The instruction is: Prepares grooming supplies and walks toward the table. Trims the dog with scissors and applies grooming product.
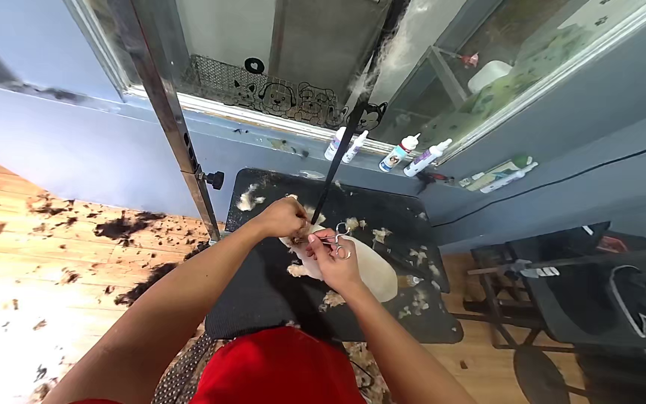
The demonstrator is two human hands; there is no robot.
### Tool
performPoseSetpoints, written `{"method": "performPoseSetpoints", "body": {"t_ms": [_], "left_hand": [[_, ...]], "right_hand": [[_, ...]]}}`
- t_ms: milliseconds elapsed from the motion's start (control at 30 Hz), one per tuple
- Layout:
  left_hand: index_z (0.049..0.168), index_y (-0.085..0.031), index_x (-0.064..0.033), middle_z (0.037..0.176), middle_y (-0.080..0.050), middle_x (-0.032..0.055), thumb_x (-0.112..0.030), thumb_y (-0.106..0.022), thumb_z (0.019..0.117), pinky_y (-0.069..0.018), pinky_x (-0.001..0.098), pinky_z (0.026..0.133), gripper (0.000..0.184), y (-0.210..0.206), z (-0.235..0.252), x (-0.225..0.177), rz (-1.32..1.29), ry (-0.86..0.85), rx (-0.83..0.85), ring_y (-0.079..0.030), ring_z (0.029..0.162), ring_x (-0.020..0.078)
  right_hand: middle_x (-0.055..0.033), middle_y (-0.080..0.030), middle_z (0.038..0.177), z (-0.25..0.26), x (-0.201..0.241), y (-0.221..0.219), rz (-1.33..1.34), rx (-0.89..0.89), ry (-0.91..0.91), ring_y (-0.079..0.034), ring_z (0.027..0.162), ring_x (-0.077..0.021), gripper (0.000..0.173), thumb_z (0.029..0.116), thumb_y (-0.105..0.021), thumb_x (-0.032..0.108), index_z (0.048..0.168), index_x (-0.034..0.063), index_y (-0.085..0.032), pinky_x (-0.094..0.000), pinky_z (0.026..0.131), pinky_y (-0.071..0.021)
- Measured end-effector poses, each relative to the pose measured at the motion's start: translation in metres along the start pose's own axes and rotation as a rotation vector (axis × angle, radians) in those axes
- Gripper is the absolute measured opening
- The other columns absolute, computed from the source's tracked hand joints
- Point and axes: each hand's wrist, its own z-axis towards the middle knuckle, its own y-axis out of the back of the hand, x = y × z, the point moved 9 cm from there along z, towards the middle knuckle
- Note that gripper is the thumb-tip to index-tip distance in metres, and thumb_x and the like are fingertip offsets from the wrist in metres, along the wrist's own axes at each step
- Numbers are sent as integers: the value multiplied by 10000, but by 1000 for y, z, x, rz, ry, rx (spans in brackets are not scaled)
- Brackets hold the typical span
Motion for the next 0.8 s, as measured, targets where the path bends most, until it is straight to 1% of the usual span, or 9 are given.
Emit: {"method": "performPoseSetpoints", "body": {"t_ms": [67, 233, 333, 400, 500, 567, 633, 700, 800], "left_hand": [[913, -780, -125, 823, -709, 43, -225, -626, 997, -528, 482, 761, 201, 0, 1, -2, 16, -6, 6, -665, 805, 189], [923, -781, -127, 842, -714, 42, -226, -629, 995, -531, 487, 771, 195, 0, 2, 3, -2, -8, 0, -670, 825, 188], [922, -783, -133, 837, -717, 41, -223, -632, 993, -534, 482, 771, 190, 0, 2, 2, 7, 4, 5, -672, 822, 186], [941, -785, -138, 872, -719, 41, -234, -637, 994, -537, 489, 807, 184, -1, 2, -1, 47, 9, 10, -675, 867, 192], [927, -780, -138, 852, -714, 42, -235, -639, 990, -528, 495, 790, 183, -5, 2, -4, 92, -1, 23, -671, 853, 202], [913, -779, -143, 846, -716, 38, -238, -641, 988, -533, 495, 782, 183, -5, 2, -3, 89, -12, 22, -675, 844, 200], [937, -786, -136, 914, -722, 54, -238, -644, 988, -534, 512, 833, 182, -4, 2, -1, 67, -13, 10, -675, 906, 215], [937, -789, -131, 912, -725, 55, -230, -645, 988, -538, 506, 829, 183, -2, 1, -1, 52, -17, 8, -678, 900, 209], [903, -781, -126, 839, -708, 50, -228, -645, 984, -533, 494, 773, 188, -2, 0, 0, 40, -10, 27, -668, 829, 204]], "right_hand": [[-20, -745, 910, -3, 7, -6, -132, 64, 156, -706, 771, -78, 149, 1012, -639, 155, 1048, 56, -744, -283, 728, -627], [-10, -736, 837, -2, 10, -5, -99, 58, 134, -705, 709, -81, 132, 1004, -637, 160, 1012, 67, -730, -276, 669, -628], [-61, -728, 921, -13, 22, -22, -475, 126, 417, -716, 836, -150, 162, 981, -617, 135, 1034, 48, -743, -325, 758, -625], [-79, -717, 918, -19, 21, -40, -709, 155, 488, -719, 854, -209, 180, 956, -597, 140, 1025, 74, -749, -363, 735, -617], [-80, -720, 887, -13, 10, -41, -598, 60, 251, -722, 802, -194, 179, 985, -596, 142, 1016, 45, -743, -382, 707, -624], [-42, -734, 864, -9, -8, -31, -296, -42, -59, -712, 737, -133, 165, 1024, -596, 166, 1042, 63, -724, -348, 691, -621], [-60, -737, 839, -8, -24, -24, 18, -95, -319, -705, 649, -161, 161, 1046, -607, 204, 1093, 73, -688, -334, 607, -616], [-84, -741, 871, -9, -28, -24, 166, -58, -355, -720, 666, -200, 171, 1022, -658, 194, 1128, 60, -664, -348, 607, -635], [-62, -758, 848, -7, -24, -22, 122, -15, -177, -723, 648, -176, 150, 929, -775, 130, 1027, 60, -684, -330, 595, -638]]}}
